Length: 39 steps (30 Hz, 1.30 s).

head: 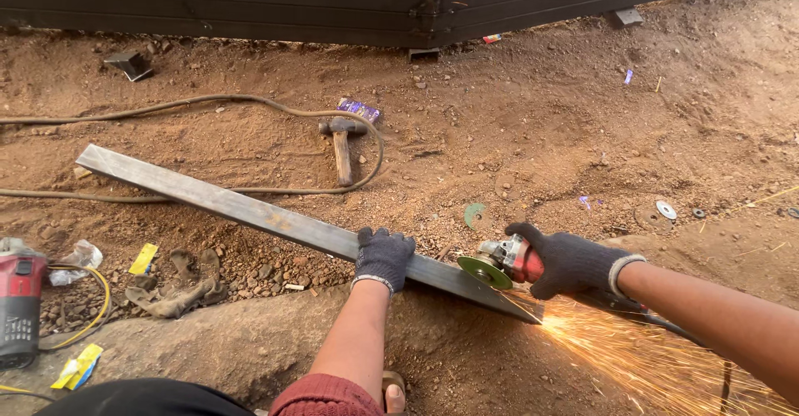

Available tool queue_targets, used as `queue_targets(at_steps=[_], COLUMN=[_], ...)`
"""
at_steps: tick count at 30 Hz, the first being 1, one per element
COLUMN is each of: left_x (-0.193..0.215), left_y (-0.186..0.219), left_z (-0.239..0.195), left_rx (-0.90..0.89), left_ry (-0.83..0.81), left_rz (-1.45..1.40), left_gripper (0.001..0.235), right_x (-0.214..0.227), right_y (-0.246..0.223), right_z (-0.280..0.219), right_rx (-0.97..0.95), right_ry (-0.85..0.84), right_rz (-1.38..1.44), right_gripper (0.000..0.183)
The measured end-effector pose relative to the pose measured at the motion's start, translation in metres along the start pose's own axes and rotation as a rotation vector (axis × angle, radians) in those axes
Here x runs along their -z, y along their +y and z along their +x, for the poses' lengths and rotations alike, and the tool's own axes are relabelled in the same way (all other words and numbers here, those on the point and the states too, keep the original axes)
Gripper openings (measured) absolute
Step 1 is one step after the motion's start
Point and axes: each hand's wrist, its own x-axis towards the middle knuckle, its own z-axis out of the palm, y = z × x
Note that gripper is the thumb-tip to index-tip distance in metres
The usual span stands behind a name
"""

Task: The person uses an angle grinder to cut through a long square metal beam. The person holds the beam steady with one hand and makes multiple cuts through different sides of the beam until the end is detached.

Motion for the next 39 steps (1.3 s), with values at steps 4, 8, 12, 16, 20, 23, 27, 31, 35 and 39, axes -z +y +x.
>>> queue_targets(at_steps=[4, 8, 12, 16, 20, 23, 27, 31, 35, 39], left_x=[-0.017, -0.015, -0.024, -0.019, -0.013, -0.01, 0.004, 0.01, 0.011, 0.014], left_y=[0.003, 0.003, -0.003, -0.004, -0.002, -0.003, 0.002, 0.002, 0.002, 0.002], left_z=[0.017, 0.018, 0.012, 0.01, 0.01, 0.003, -0.002, -0.006, -0.008, -0.009], left_rx=[0.034, 0.066, -0.019, 0.005, 0.013, -0.005, -0.006, -0.004, -0.008, -0.012], left_ry=[0.053, 0.013, 0.147, 0.139, 0.123, 0.087, 0.013, 0.002, 0.013, -0.017], left_rz=[-0.035, -0.063, -0.119, -0.123, -0.066, -0.045, -0.028, -0.021, -0.023, -0.003], left_gripper=[0.036, 0.027, 0.031, 0.023, 0.03, 0.032, 0.039, 0.039, 0.037, 0.04], right_x=[-0.007, -0.01, -0.016, -0.01, -0.005, -0.003, 0.005, 0.003, 0.001, 0.003], right_y=[0.021, 0.025, 0.017, 0.011, 0.008, -0.004, -0.014, -0.013, -0.006, -0.009], right_z=[0.016, 0.021, 0.025, 0.02, 0.004, -0.003, -0.014, -0.01, -0.006, -0.006], right_rx=[0.118, 0.001, -0.155, -0.092, 0.061, -0.033, -0.06, -0.025, 0.026, -0.059], right_ry=[0.033, 0.008, -0.08, -0.057, -0.005, -0.034, -0.036, -0.032, -0.003, -0.038], right_rz=[0.087, 0.058, 0.097, 0.094, 0.117, 0.113, 0.043, 0.064, 0.058, -0.012], right_gripper=[0.108, 0.117, 0.11, 0.11, 0.112, 0.107, 0.105, 0.106, 0.107, 0.108])
